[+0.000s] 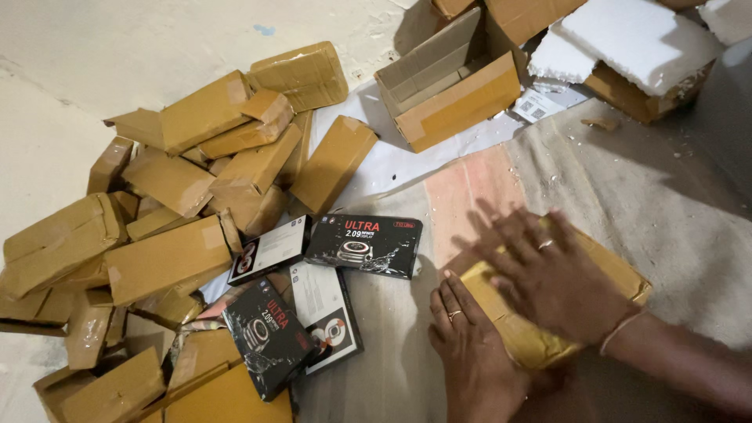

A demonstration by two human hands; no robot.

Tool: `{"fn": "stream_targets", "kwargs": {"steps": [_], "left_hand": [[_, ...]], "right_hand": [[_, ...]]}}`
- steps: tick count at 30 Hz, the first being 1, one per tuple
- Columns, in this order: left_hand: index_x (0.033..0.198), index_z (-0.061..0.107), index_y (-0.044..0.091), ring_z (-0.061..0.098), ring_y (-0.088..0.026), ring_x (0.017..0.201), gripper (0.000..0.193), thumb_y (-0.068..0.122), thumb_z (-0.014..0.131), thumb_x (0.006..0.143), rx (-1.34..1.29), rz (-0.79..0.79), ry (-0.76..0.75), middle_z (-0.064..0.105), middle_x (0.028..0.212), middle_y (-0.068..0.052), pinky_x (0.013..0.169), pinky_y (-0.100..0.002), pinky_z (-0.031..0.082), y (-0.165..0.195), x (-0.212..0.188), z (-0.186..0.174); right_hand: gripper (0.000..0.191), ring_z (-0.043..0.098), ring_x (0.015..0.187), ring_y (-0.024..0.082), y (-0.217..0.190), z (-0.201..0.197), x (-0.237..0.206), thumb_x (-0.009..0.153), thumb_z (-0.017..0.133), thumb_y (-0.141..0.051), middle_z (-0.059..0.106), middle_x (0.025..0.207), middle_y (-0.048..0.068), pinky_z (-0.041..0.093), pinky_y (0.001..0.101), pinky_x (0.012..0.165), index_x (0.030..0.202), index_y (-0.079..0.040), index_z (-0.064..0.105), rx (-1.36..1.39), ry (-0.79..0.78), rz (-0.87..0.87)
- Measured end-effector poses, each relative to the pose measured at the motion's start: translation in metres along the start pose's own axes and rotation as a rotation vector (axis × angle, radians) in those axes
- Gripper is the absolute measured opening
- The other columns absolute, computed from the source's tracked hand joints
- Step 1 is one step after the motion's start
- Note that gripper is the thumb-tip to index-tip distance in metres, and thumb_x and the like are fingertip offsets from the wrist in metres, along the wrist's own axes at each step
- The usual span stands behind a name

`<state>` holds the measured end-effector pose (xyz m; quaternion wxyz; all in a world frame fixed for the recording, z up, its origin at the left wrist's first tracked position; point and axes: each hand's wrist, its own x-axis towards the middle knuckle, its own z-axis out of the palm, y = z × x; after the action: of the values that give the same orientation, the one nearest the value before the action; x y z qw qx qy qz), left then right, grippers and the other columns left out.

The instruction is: The person packs black retail product boxes into yellow cardboard mailer envelopes on a cloth-covered work surface. They open each mailer, insert a product box, fold the flaps closed, and set the sealed mailer aside with the finished stack.

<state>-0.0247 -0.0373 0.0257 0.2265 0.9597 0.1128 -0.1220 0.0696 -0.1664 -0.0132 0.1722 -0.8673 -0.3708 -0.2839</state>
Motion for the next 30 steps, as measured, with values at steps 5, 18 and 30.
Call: {"fn": "stream_targets", "kwargs": {"steps": [5, 18, 30], "left_hand": [[0.156, -0.009, -0.008, 0.000, -0.042, 0.156, 0.162, 0.059, 0.099, 0.056, -0.007, 0.028, 0.040, 0.004, 0.167, -0.025, 0.120, -0.063, 0.007, 0.006, -0.005, -0.006], [0.154, -0.003, -0.012, 0.005, -0.042, 0.155, 0.158, 0.057, 0.099, 0.055, -0.049, 0.061, 0.096, 0.009, 0.166, -0.027, 0.120, -0.061, 0.011, 0.001, -0.002, -0.001], [0.154, -0.002, -0.011, 0.002, -0.045, 0.154, 0.156, 0.055, 0.101, 0.058, -0.002, 0.065, 0.087, 0.008, 0.165, -0.029, 0.118, -0.064, 0.008, 0.003, -0.003, -0.004]], "right_hand": [[0.066, 0.001, 0.152, 0.042, 0.036, 0.003, -0.003, 0.098, 0.016, -0.052, 0.009, 0.167, 0.012, 0.003, 0.0694, 0.115, 0.158, -0.027, 0.025, -0.205, -0.174, 0.210], [0.069, 0.008, 0.148, 0.040, -0.004, -0.003, -0.001, 0.096, 0.026, -0.049, 0.016, 0.164, 0.011, 0.006, 0.0723, 0.112, 0.161, -0.027, 0.024, -0.121, 0.012, 0.049], [0.064, 0.005, 0.152, 0.039, -0.008, 0.001, -0.002, 0.102, 0.021, -0.049, 0.012, 0.162, 0.020, 0.005, 0.0652, 0.118, 0.158, -0.017, 0.016, 0.031, 0.017, 0.019]]}}
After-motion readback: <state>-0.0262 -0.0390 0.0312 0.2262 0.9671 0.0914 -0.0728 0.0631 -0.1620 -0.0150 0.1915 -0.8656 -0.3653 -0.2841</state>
